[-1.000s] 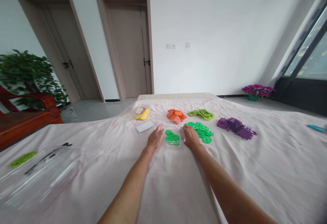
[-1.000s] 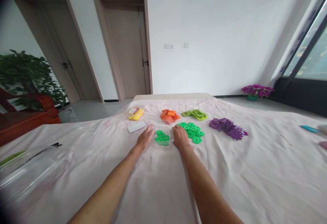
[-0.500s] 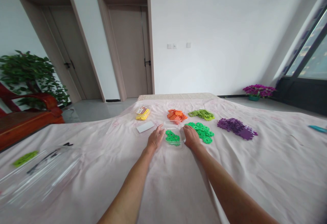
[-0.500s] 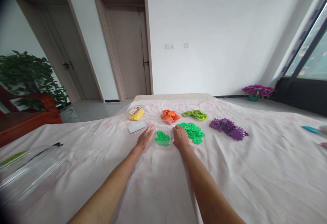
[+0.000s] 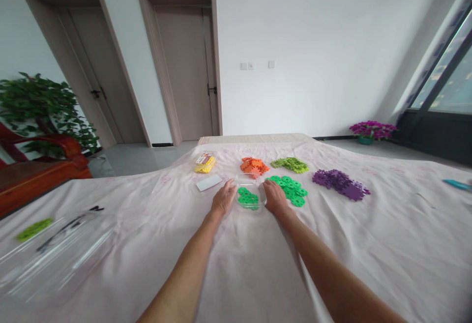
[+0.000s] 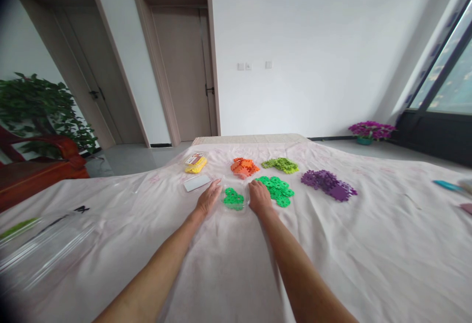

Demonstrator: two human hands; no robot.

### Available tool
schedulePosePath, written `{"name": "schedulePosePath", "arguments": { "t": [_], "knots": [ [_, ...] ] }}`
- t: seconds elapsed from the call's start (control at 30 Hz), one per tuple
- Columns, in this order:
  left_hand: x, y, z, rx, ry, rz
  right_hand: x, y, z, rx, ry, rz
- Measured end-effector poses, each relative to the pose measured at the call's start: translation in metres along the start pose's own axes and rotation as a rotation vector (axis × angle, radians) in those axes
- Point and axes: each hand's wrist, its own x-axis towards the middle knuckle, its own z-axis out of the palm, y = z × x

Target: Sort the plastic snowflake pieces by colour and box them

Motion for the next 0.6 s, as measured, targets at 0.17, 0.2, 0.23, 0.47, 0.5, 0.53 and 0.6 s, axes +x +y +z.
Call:
{"name": "schedulePosePath", "arguments": {
  "t": [0.17,0.2,0.23,0.47,0.5,0.53,0.6],
  "knots": [
    [0.0014,-0.0032,0.0011,0.005,0.009,0.006,0.0009,0.0015,0.0028,-0.016,-0.010,0.014],
    [0.0013,-0.0035,0.0012,0.002,0.010,0.005,0.0010,0.0015,0.0029,-0.022,-0.015,0.017],
    [0.0012,-0.0038,0.0013,-0.002,0.012,0.003,0.0010,0.0014,0.0028,-0.027,-0.019,0.019],
    [-0.0002,-0.0034,0.0006,-0.058,0.022,-0.014,0.0003,-0.0025,-0.0030,-0.031,-0.040,0.023],
    [-0.0005,-0.0026,0.0003,-0.063,0.027,-0.019,0.0002,-0.0029,-0.0036,-0.029,-0.043,0.023],
    [-0.0009,-0.0016,0.0000,-0.066,0.029,-0.023,0.0002,-0.0032,-0.0039,-0.027,-0.046,0.024],
    [-0.0017,0.0006,-0.0007,-0.071,0.031,-0.022,0.0000,-0.0033,-0.0039,-0.024,-0.042,0.027]
  ]
}}
